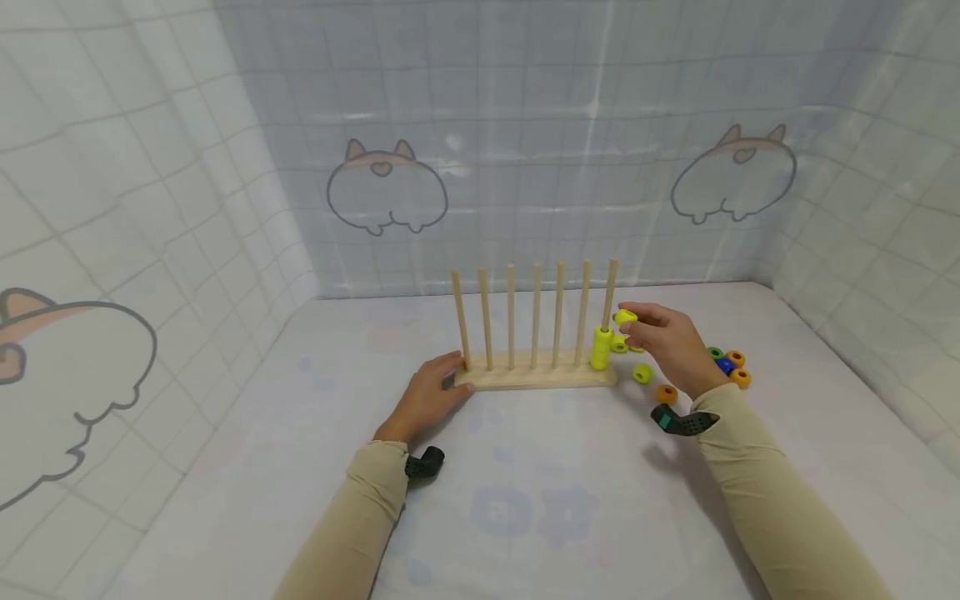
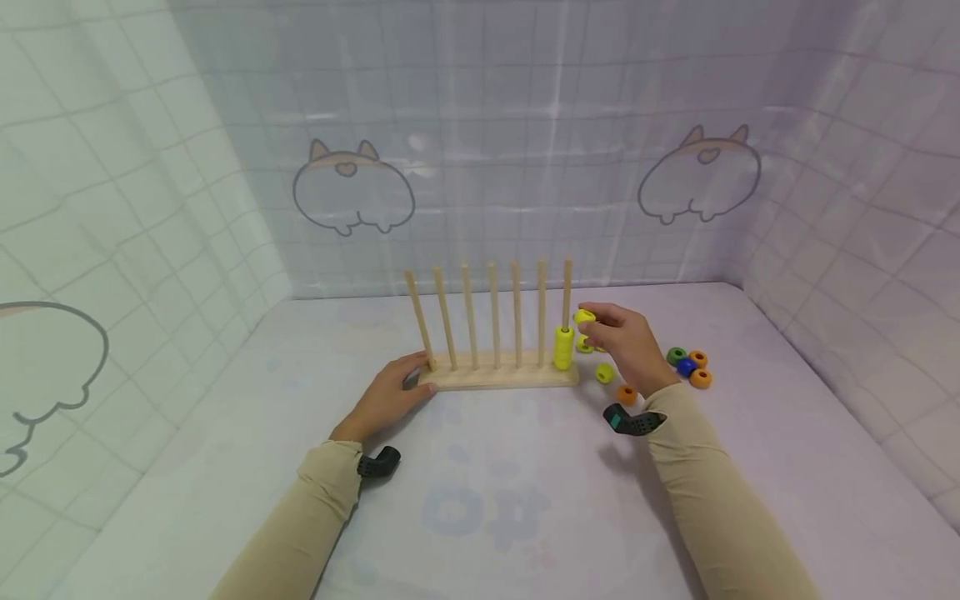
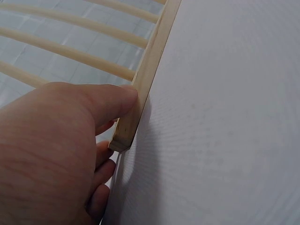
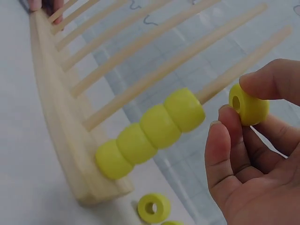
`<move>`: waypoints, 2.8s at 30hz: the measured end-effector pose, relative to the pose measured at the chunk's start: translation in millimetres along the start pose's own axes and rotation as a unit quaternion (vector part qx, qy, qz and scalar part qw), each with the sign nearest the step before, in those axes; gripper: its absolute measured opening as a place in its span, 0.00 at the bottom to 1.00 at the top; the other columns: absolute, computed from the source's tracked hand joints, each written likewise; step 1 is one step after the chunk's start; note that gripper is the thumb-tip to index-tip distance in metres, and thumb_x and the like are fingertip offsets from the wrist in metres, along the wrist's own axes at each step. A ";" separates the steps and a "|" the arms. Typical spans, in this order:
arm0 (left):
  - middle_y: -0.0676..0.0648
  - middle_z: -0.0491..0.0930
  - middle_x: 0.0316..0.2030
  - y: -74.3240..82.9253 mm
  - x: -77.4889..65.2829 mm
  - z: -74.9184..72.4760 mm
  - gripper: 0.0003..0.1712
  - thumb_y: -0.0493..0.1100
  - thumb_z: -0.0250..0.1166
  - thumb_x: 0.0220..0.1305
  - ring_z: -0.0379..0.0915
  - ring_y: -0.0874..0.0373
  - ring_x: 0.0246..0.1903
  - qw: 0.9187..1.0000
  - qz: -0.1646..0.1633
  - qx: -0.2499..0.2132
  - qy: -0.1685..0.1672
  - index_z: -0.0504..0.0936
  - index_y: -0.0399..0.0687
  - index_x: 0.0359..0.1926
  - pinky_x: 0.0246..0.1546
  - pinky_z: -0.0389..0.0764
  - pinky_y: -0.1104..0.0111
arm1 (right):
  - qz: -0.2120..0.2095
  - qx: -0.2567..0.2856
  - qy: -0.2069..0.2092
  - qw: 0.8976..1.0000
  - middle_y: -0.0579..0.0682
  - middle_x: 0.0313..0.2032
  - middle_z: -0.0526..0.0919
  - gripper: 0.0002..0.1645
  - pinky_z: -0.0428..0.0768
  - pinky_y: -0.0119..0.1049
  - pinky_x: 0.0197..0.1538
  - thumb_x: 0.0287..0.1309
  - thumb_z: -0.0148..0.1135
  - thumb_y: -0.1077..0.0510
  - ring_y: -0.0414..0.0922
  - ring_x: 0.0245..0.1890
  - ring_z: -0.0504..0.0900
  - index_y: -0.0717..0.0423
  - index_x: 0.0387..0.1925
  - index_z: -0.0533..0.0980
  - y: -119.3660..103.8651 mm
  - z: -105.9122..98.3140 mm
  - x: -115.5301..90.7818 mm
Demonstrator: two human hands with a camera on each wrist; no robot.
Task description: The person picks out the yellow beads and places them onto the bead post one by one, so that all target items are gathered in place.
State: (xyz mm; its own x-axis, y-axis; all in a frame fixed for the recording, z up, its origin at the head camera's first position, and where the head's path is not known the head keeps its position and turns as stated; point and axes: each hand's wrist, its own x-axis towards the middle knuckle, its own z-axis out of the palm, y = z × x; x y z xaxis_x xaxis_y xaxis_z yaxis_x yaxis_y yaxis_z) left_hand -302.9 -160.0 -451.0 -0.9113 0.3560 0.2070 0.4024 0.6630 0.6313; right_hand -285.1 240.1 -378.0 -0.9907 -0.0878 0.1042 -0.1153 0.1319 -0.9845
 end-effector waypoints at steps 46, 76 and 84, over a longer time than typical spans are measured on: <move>0.44 0.65 0.72 -0.9 2.9 -0.5 0.33 0.51 0.65 0.69 0.55 0.42 0.72 1.000 -0.008 0.018 -0.005 0.72 0.41 0.70 0.71 0.56 0.47 | -0.089 0.151 0.020 0.984 0.53 0.47 0.79 0.28 0.81 0.32 0.49 0.66 0.64 0.62 0.46 0.48 0.79 0.70 0.64 0.70 -44.5 -0.4 21.3; 0.44 0.64 0.72 2.2 -0.9 1.1 0.33 0.49 0.65 0.69 0.55 0.42 0.72 1.000 -0.017 0.010 -0.003 0.72 0.41 0.70 0.72 0.55 0.48 | -0.099 0.129 0.026 0.986 0.54 0.49 0.79 0.29 0.81 0.31 0.50 0.66 0.65 0.60 0.48 0.50 0.79 0.66 0.65 0.71 -64.1 0.6 29.0; 0.44 0.64 0.72 1.7 -1.3 1.6 0.32 0.49 0.65 0.69 0.54 0.43 0.73 1.000 -0.018 0.008 -0.005 0.72 0.41 0.69 0.72 0.55 0.49 | -0.104 0.131 0.029 0.985 0.54 0.50 0.79 0.29 0.81 0.31 0.49 0.66 0.65 0.61 0.49 0.52 0.78 0.67 0.65 0.71 -68.4 0.5 29.0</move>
State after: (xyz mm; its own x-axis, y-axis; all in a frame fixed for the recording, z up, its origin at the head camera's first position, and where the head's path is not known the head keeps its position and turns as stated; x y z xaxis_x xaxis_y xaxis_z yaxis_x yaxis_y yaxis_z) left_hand -300.8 -158.3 -451.4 -0.9245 0.3374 0.1772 0.3704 0.6863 0.6259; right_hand -305.9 228.0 -307.7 -0.9507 -0.0287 0.3089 -0.3020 -0.1423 -0.9426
